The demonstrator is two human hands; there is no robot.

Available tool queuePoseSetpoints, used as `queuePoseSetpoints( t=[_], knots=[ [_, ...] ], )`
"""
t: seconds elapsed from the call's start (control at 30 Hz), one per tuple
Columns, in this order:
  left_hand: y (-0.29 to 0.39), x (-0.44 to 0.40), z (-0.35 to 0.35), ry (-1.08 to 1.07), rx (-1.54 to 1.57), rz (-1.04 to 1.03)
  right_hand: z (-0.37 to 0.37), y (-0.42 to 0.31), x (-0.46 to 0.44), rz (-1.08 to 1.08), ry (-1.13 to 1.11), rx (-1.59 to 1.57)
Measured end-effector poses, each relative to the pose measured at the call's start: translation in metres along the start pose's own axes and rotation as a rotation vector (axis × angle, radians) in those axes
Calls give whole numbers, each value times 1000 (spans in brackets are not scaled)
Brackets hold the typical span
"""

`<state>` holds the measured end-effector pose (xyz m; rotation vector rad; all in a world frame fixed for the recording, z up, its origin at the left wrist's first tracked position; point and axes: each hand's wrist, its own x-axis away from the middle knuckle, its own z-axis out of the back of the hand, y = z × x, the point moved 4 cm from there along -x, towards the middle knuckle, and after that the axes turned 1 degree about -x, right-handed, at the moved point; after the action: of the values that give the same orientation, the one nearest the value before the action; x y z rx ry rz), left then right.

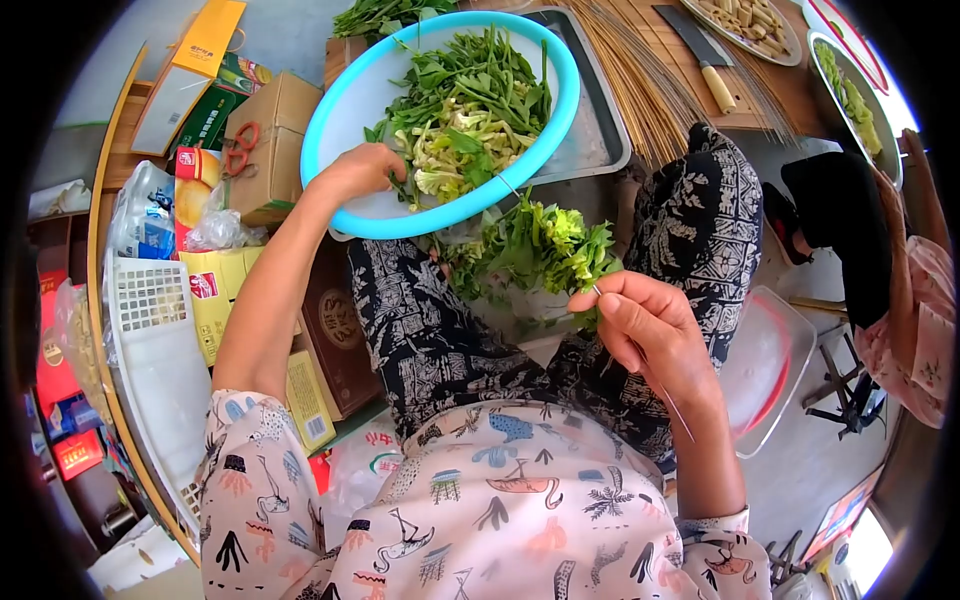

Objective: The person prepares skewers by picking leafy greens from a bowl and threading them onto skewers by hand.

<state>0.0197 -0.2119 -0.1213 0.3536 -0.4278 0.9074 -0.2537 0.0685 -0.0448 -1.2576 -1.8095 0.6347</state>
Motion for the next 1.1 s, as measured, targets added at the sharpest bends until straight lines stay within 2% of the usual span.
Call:
queuePoseSetpoints(
  t=[0.1, 0.17, 0.3, 0.37, 0.5, 0.57, 0.7, 0.77, 0.8, 0.87, 0.9, 0.97, 1.0, 1.1],
  knots=[
    [8, 0, -1, -59, -124, -3, 1, 0, 0, 5, -14, -12],
    [11, 0, -1, -147, -253, 84, 1, 0, 1, 10, 0, -13],
    [0, 2, -1, -199, -257, 14, 2, -1, 2, 18, 4, -3],
    [3, 9, -2, -130, 94, -216, 3, 0, 2, 11, -10, 8],
    [7, 10, -3, -143, 15, -109, 1, 0, 2, 11, -21, 16],
    [6, 7, -6, -217, -162, -47, -1, -1, 2, 16, -18, 23],
    [6, -1, -7, -240, -296, -3, -2, -4, 4, 33, -6, 29],
    [6, -1, 3, -131, -165, -154, 0, -5, 5, 35, -3, 27],
    [3, 2, 9, -132, -166, -156, 1, -5, 6, 38, -4, 24],
    [-5, 7, 30, -142, 500, -48, 3, -5, 7, 43, -7, 20],
    [-1, 15, 40, -140, 498, -49, 4, -5, 7, 42, -7, 19],
    [6, 32, 61, -37, 883, -35, 5, -6, 7, 49, -8, 18],
    [8, 36, 66, -34, 878, -38, 5, -6, 7, 48, -7, 19],
    [15, 44, 78, 53, 1126, -98, 2, -6, 6, 56, 0, 14]
  ],
)
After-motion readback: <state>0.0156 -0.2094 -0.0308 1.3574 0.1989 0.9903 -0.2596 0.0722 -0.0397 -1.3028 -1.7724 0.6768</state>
